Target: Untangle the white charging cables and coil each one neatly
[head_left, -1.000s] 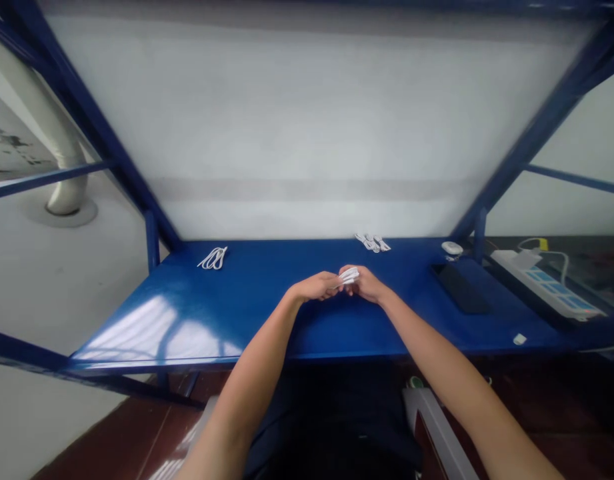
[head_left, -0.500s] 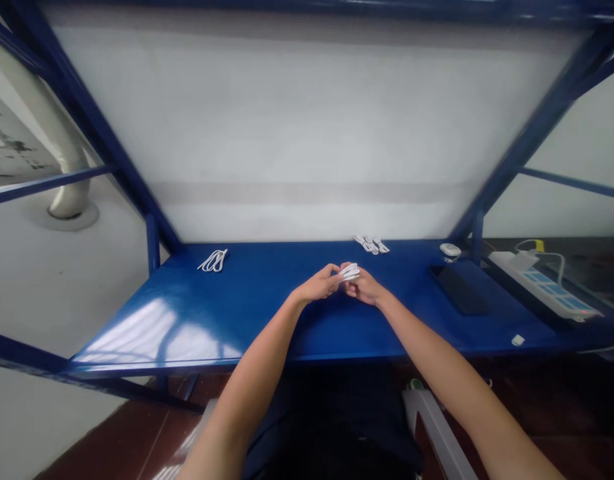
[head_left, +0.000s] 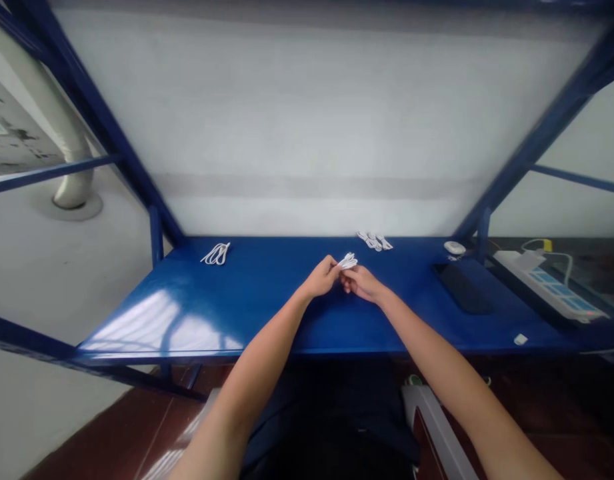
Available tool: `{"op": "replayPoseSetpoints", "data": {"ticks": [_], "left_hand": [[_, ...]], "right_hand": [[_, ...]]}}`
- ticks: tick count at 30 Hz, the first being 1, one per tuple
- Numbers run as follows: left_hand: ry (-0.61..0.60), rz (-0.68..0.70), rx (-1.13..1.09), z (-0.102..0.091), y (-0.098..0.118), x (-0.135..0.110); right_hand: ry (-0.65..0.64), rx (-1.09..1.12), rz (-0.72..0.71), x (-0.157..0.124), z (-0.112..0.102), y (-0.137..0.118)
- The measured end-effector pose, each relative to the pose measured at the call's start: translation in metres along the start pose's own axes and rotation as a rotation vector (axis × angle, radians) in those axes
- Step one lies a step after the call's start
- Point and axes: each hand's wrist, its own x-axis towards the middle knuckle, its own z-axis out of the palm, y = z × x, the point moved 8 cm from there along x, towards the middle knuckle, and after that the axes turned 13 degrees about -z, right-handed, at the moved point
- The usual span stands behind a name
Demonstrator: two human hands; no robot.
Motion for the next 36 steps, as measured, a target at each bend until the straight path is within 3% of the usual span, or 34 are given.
{"op": "replayPoseSetpoints", "data": {"ticks": [13, 21, 27, 36], "left_hand": [[0.198, -0.038, 0.336, -0.011, -0.009, 0.002], [0.189, -0.129, 0.651, -0.004, -0.003, -0.006], [0.106, -0.186, 0.84, 0.011, -0.003, -0.007], [0.079, -0.157, 0.94, 0.013, 0.001, -0.01]], "right_hand": [[-0.005, -0.199, -0.102, 0.005, -0.004, 0.007], [0.058, -0.126, -0.026, 0.002, -0.004, 0.005], [0.095, -0.324, -0.001, 0.002, -0.011, 0.005], [0.041, -0.453, -0.013, 0.002, -0.009, 0.005]]}}
